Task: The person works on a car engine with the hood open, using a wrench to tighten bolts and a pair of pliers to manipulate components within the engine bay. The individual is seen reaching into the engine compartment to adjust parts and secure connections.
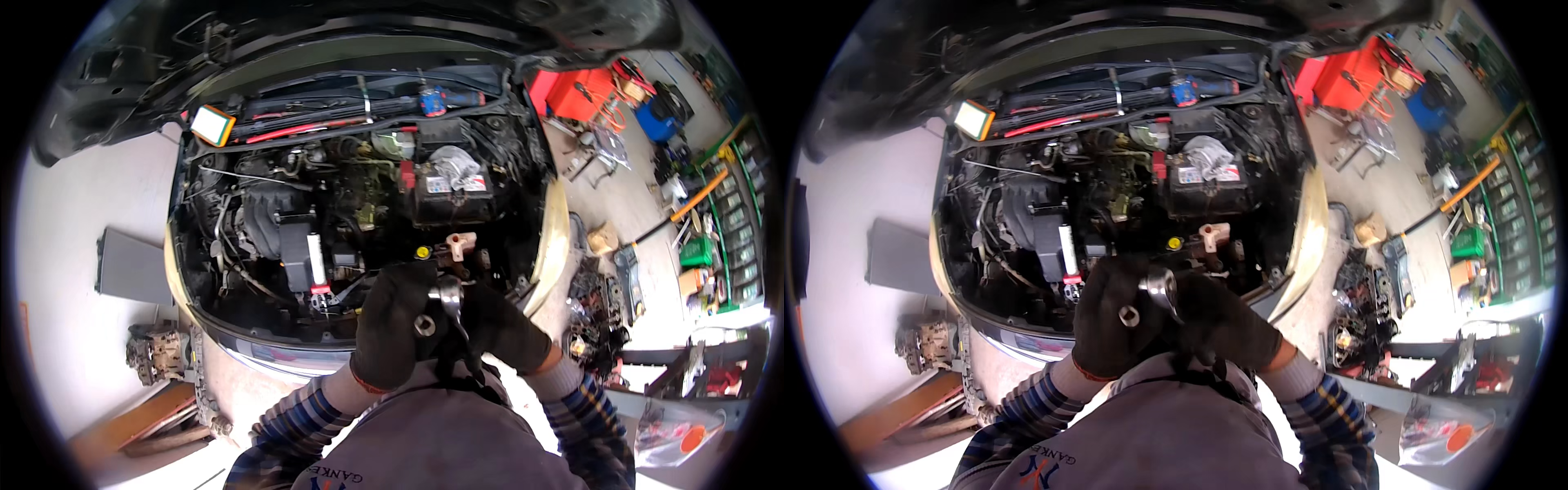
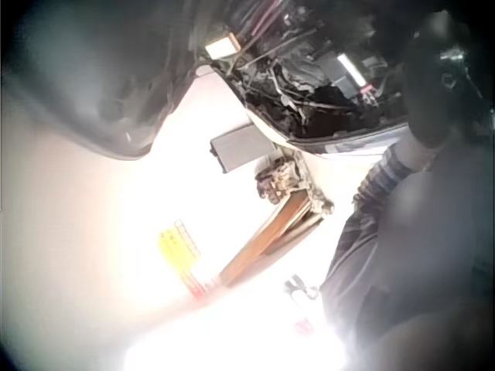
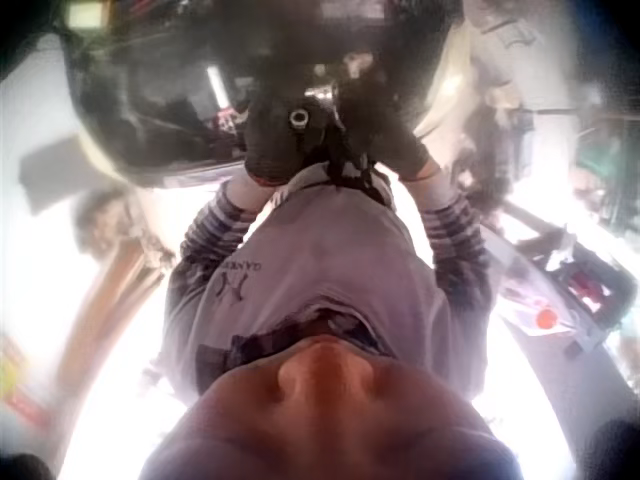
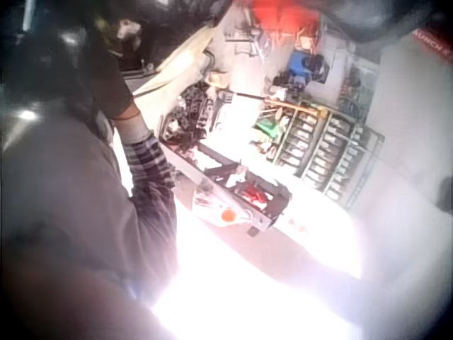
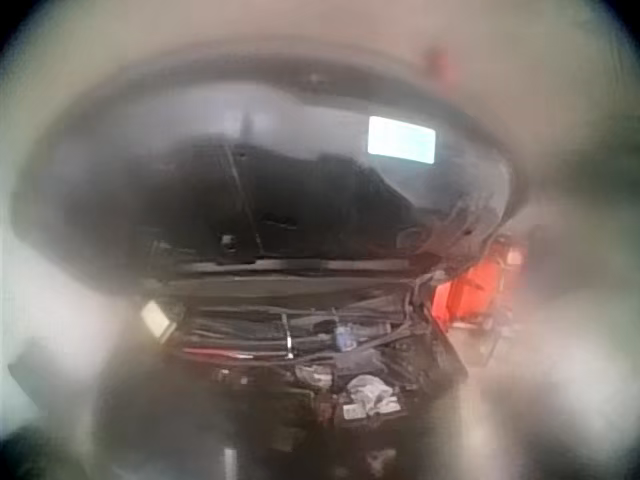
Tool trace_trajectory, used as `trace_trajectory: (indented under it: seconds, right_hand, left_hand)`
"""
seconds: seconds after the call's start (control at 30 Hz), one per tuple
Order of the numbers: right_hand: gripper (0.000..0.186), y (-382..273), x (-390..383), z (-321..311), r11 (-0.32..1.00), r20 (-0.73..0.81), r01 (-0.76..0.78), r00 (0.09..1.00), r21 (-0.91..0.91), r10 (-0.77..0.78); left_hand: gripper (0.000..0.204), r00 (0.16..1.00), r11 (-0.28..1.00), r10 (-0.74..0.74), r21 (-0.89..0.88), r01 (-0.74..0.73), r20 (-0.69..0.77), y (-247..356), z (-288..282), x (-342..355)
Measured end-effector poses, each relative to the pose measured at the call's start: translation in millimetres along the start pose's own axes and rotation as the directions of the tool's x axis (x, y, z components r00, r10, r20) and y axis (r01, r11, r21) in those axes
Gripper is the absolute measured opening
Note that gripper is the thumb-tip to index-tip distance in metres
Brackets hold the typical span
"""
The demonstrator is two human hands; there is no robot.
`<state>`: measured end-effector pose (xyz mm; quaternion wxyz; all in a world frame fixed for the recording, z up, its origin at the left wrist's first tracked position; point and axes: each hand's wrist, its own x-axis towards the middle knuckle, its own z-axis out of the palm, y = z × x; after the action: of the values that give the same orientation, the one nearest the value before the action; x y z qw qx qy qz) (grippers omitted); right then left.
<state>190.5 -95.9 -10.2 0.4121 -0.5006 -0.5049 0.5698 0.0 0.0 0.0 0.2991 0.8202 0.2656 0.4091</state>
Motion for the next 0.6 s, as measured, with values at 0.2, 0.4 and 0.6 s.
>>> trace_trajectory:
  seconds: [0.2,0.4,0.6]
  right_hand:
    - [0.044,63.5,6.0,-0.2,0.843,-0.236,-0.127,0.972,-0.523,0.0]
    - [0.024,146.5,57.5,1.2,0.909,0.038,0.081,0.997,-0.41,-0.072]
    - [0.031,185.2,63.2,-14.7,0.918,-0.049,0.004,0.998,-0.396,-0.025]
  left_hand:
    - [0.047,0.986,0.963,-0.123,0.227,0.146,-0.116,-72.0,-10.9,-6.4]
    - [0.022,0.624,0.506,-0.779,-0.525,0.684,0.061,-163.3,29.5,-87.1]
    - [0.041,0.93,0.897,-0.368,0.266,0.354,0.003,-111.0,-3.6,-95.4]
